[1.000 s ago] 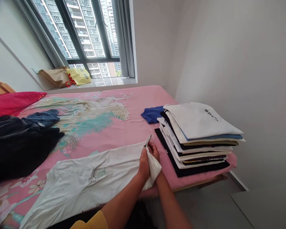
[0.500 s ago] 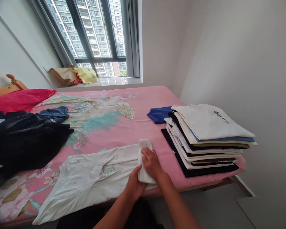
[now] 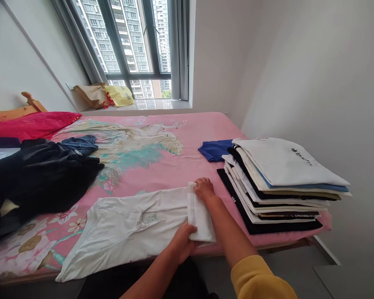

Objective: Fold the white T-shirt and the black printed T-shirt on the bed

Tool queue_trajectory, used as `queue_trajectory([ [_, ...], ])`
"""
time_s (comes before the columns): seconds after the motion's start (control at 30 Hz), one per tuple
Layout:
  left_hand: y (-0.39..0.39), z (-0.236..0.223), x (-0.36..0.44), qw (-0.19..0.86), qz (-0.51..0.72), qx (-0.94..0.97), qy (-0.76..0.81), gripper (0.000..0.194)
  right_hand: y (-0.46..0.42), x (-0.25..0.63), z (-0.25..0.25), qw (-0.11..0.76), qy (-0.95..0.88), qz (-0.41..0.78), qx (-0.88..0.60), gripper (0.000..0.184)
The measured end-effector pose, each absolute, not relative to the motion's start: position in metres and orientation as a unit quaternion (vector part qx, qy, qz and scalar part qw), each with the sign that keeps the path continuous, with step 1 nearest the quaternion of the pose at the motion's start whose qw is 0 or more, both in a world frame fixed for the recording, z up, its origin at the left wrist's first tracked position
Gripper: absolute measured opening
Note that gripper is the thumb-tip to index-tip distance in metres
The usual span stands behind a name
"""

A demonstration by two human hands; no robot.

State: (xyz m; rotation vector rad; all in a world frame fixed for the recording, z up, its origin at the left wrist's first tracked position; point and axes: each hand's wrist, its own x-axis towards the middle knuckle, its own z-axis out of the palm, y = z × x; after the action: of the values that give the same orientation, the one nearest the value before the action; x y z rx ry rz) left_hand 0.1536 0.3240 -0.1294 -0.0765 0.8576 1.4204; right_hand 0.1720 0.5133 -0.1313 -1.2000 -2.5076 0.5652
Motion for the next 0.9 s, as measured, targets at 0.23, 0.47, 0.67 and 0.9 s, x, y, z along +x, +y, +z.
queue_trajectory([
  [0.23,0.315,-0.132,0.161,0.686,0.609,-0.017,0.398,0.040,0.532,0.160,-0.121,0.077,-0.914,0.245,-0.314,0.023],
  [0.47,0.296,-0.137,0.155,0.692,0.454,0.110,0.551,0.033,0.518,0.151,-0.129,0.093,-0.924,0.200,-0.313,0.028],
  [0.67,0.295,-0.135,0.162,0.638,0.401,0.147,0.640,0.034,0.488,0.159,-0.133,0.169,-0.914,0.131,-0.344,0.040],
  [0.9,0.288,-0.130,0.161,0.642,0.432,0.154,0.615,0.036,0.469,0.167,-0.153,0.044,-0.929,0.163,-0.329,0.053],
])
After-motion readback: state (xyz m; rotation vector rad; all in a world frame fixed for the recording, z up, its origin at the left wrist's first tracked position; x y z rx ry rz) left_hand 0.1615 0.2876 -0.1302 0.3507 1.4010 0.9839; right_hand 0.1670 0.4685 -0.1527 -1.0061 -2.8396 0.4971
